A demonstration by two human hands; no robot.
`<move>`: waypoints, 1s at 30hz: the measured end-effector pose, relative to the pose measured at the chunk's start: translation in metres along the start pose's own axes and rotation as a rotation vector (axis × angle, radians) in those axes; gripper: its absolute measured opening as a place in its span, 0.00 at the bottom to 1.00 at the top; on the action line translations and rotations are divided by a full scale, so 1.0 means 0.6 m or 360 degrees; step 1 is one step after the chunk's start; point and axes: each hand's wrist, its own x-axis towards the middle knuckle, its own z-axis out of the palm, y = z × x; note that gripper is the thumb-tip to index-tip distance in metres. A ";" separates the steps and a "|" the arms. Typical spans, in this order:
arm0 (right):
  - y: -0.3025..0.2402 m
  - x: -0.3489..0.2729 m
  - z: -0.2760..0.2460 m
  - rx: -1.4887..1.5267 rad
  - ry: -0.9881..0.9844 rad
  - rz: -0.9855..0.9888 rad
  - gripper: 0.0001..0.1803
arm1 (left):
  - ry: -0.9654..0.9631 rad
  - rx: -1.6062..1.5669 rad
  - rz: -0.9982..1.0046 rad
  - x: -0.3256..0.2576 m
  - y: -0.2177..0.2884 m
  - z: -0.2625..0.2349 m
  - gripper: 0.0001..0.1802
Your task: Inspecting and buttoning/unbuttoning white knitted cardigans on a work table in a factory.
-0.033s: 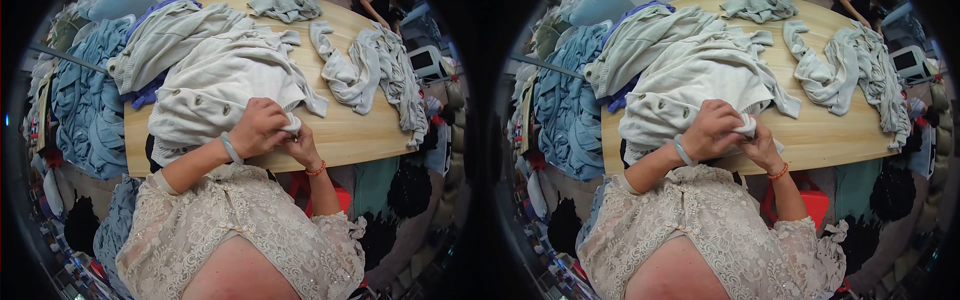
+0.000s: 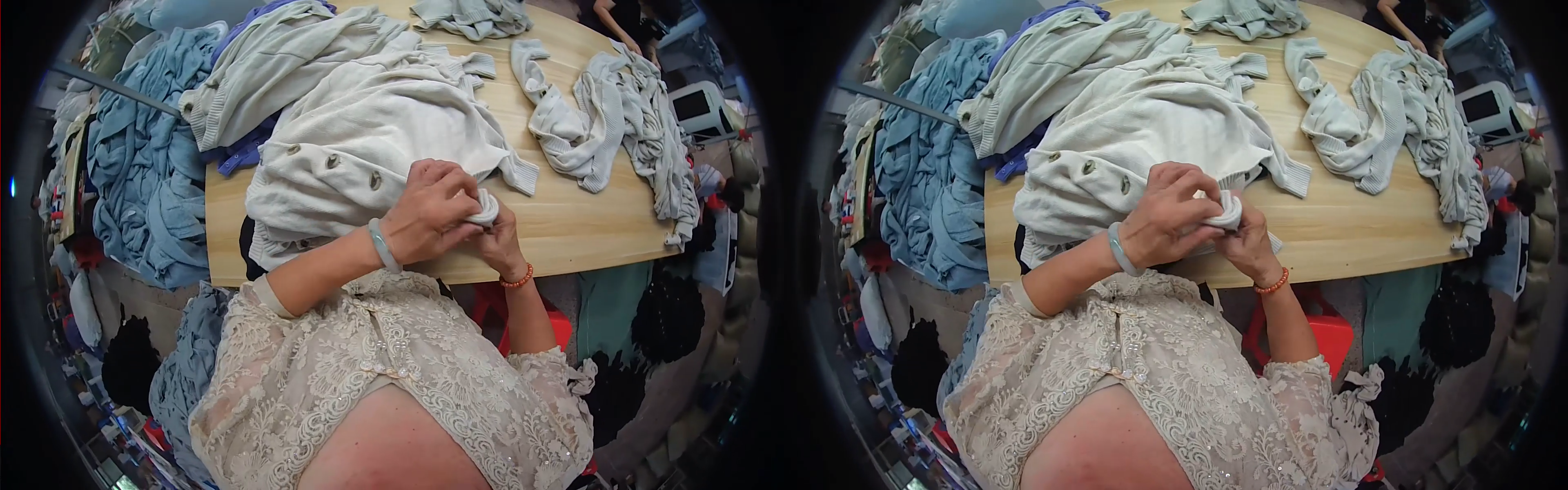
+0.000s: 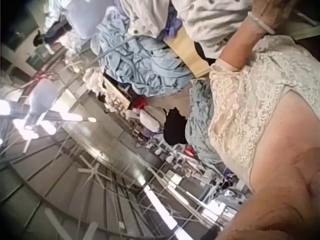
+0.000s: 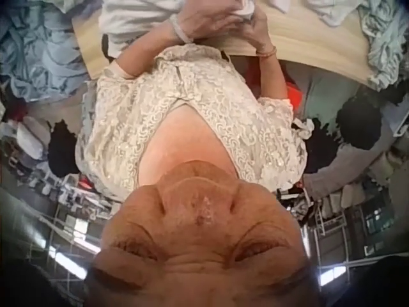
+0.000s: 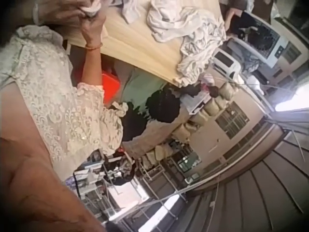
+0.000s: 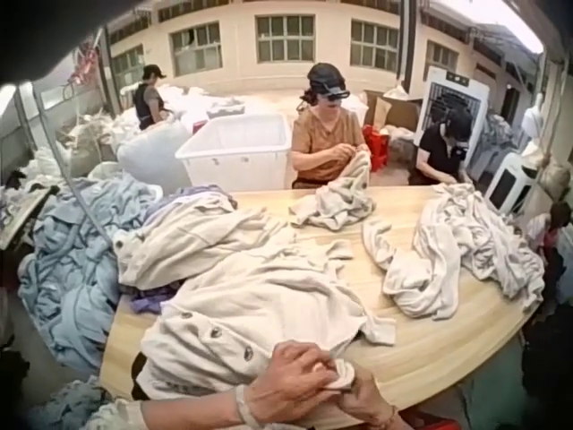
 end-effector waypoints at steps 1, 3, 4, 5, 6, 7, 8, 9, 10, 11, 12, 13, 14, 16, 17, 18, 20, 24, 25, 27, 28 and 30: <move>-0.002 -0.003 -0.003 0.0077 0.0070 -0.0096 0.20 | 0.0002 0.0085 0.0039 -0.002 0.005 -0.002 0.23; -0.025 -0.013 -0.036 -0.0085 0.0107 -0.0605 0.26 | -0.0070 0.0301 -0.0130 -0.013 -0.014 -0.026 0.40; -0.042 -0.042 -0.039 0.0171 0.0372 -0.0704 0.27 | -0.0089 0.0473 -0.0228 -0.017 -0.031 -0.042 0.44; -0.077 -0.065 -0.072 0.0492 0.0285 -0.0576 0.21 | -0.0314 0.0812 -0.0381 -0.019 -0.054 -0.061 0.47; -0.111 -0.073 -0.107 0.0638 0.0187 -0.0684 0.14 | -0.0354 0.0696 -0.0516 -0.022 -0.071 -0.080 0.45; -0.150 -0.093 -0.133 0.0917 0.0130 -0.0772 0.13 | -0.0534 0.0550 -0.0769 -0.022 -0.081 -0.093 0.42; -0.184 -0.106 -0.151 0.1169 0.0012 -0.0949 0.12 | -0.0602 0.0426 -0.0853 -0.017 -0.085 -0.103 0.31; -0.199 -0.105 -0.157 0.1128 0.0002 -0.0930 0.12 | -0.0491 0.0036 -0.0822 -0.010 -0.079 -0.105 0.26; -0.209 -0.100 -0.161 0.0831 0.0533 -0.1009 0.16 | -0.0502 -0.0335 -0.0895 0.004 -0.065 -0.103 0.22; -0.215 -0.092 -0.162 0.0516 0.1057 -0.1067 0.20 | -0.0233 -0.0691 -0.0713 0.016 -0.036 -0.093 0.19; -0.218 -0.086 -0.162 0.0182 0.1572 -0.1098 0.25 | 0.0031 -0.1158 -0.0562 0.030 -0.002 -0.080 0.20; -0.210 -0.076 -0.158 0.0179 0.1562 -0.1109 0.25 | 0.0239 -0.1569 -0.0403 0.046 0.033 -0.065 0.20; -0.196 -0.062 -0.155 -0.0249 0.1442 -0.0606 0.23 | 0.0265 -0.2044 -0.0416 0.057 0.069 -0.054 0.20; -0.162 -0.051 -0.139 -0.0187 0.0667 -0.0512 0.29 | 0.0266 -0.1873 -0.0114 0.090 0.112 -0.036 0.27; -0.146 -0.064 -0.125 -0.0053 0.0406 -0.0186 0.32 | 0.0381 -0.1934 -0.0171 0.102 0.131 -0.026 0.25; -0.128 -0.072 -0.110 0.0114 0.0200 -0.0076 0.31 | 0.0435 -0.1967 -0.0247 0.112 0.142 -0.016 0.23; -0.099 -0.082 -0.085 0.0020 0.0109 0.0108 0.30 | 0.0442 -0.2268 -0.0524 0.123 0.149 -0.002 0.23; -0.073 -0.082 -0.060 0.0101 0.0103 0.0121 0.29 | -0.0012 -0.2174 -0.0411 0.116 0.154 0.025 0.33; -0.071 -0.080 -0.059 0.0128 0.0127 0.0101 0.28 | -0.0104 -0.1877 -0.0192 0.111 0.137 0.022 0.35; -0.071 -0.079 -0.068 0.0193 0.0184 0.0043 0.27 | -0.0268 -0.0820 0.0092 0.090 0.093 0.008 0.45; -0.070 -0.077 -0.075 0.0229 0.0223 0.0019 0.27 | -0.0055 -0.0504 0.0254 0.082 0.067 0.002 0.52; -0.073 -0.075 -0.098 0.0312 0.0319 -0.0036 0.26 | -0.0039 -0.0413 -0.0069 0.058 0.025 0.004 0.68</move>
